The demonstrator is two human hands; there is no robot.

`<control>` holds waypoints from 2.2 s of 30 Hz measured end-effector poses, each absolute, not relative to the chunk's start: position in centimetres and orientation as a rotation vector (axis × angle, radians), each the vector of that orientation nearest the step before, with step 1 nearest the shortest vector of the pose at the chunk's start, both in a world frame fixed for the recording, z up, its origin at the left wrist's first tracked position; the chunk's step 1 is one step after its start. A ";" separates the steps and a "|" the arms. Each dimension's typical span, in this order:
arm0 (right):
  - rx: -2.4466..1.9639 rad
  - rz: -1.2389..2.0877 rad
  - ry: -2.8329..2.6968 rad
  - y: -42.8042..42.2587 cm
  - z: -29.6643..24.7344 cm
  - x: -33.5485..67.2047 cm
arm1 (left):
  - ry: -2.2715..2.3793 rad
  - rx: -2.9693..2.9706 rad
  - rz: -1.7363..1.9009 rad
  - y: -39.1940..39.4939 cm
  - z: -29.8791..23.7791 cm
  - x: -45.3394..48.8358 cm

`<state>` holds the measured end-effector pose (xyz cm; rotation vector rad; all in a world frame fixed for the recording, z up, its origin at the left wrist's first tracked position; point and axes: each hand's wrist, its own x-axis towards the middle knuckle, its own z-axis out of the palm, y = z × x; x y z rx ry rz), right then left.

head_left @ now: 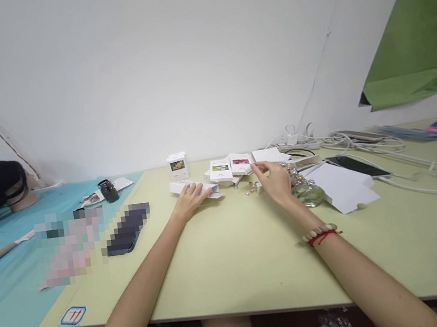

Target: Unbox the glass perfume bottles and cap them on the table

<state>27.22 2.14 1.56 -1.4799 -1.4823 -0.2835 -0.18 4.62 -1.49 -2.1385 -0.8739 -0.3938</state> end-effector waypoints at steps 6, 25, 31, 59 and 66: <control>-1.517 -0.292 -1.581 2.1 1.2 27.2 | -0.875 -2.160 -0.407 4.6 -1.4 -0.1; -1.490 -0.287 -1.480 2.5 0.7 28.3 | -0.876 -2.158 -0.420 4.6 -1.5 -0.2; -1.554 -0.252 -1.466 2.3 0.8 28.3 | -0.875 -2.168 -0.423 4.6 -1.5 -0.2; -1.794 -0.287 -1.783 0.8 2.7 27.1 | -0.848 -2.148 -0.416 4.8 -1.5 -0.2; -1.941 -0.144 -1.876 0.4 3.0 26.6 | -0.817 -2.150 -0.460 4.7 -1.4 -0.2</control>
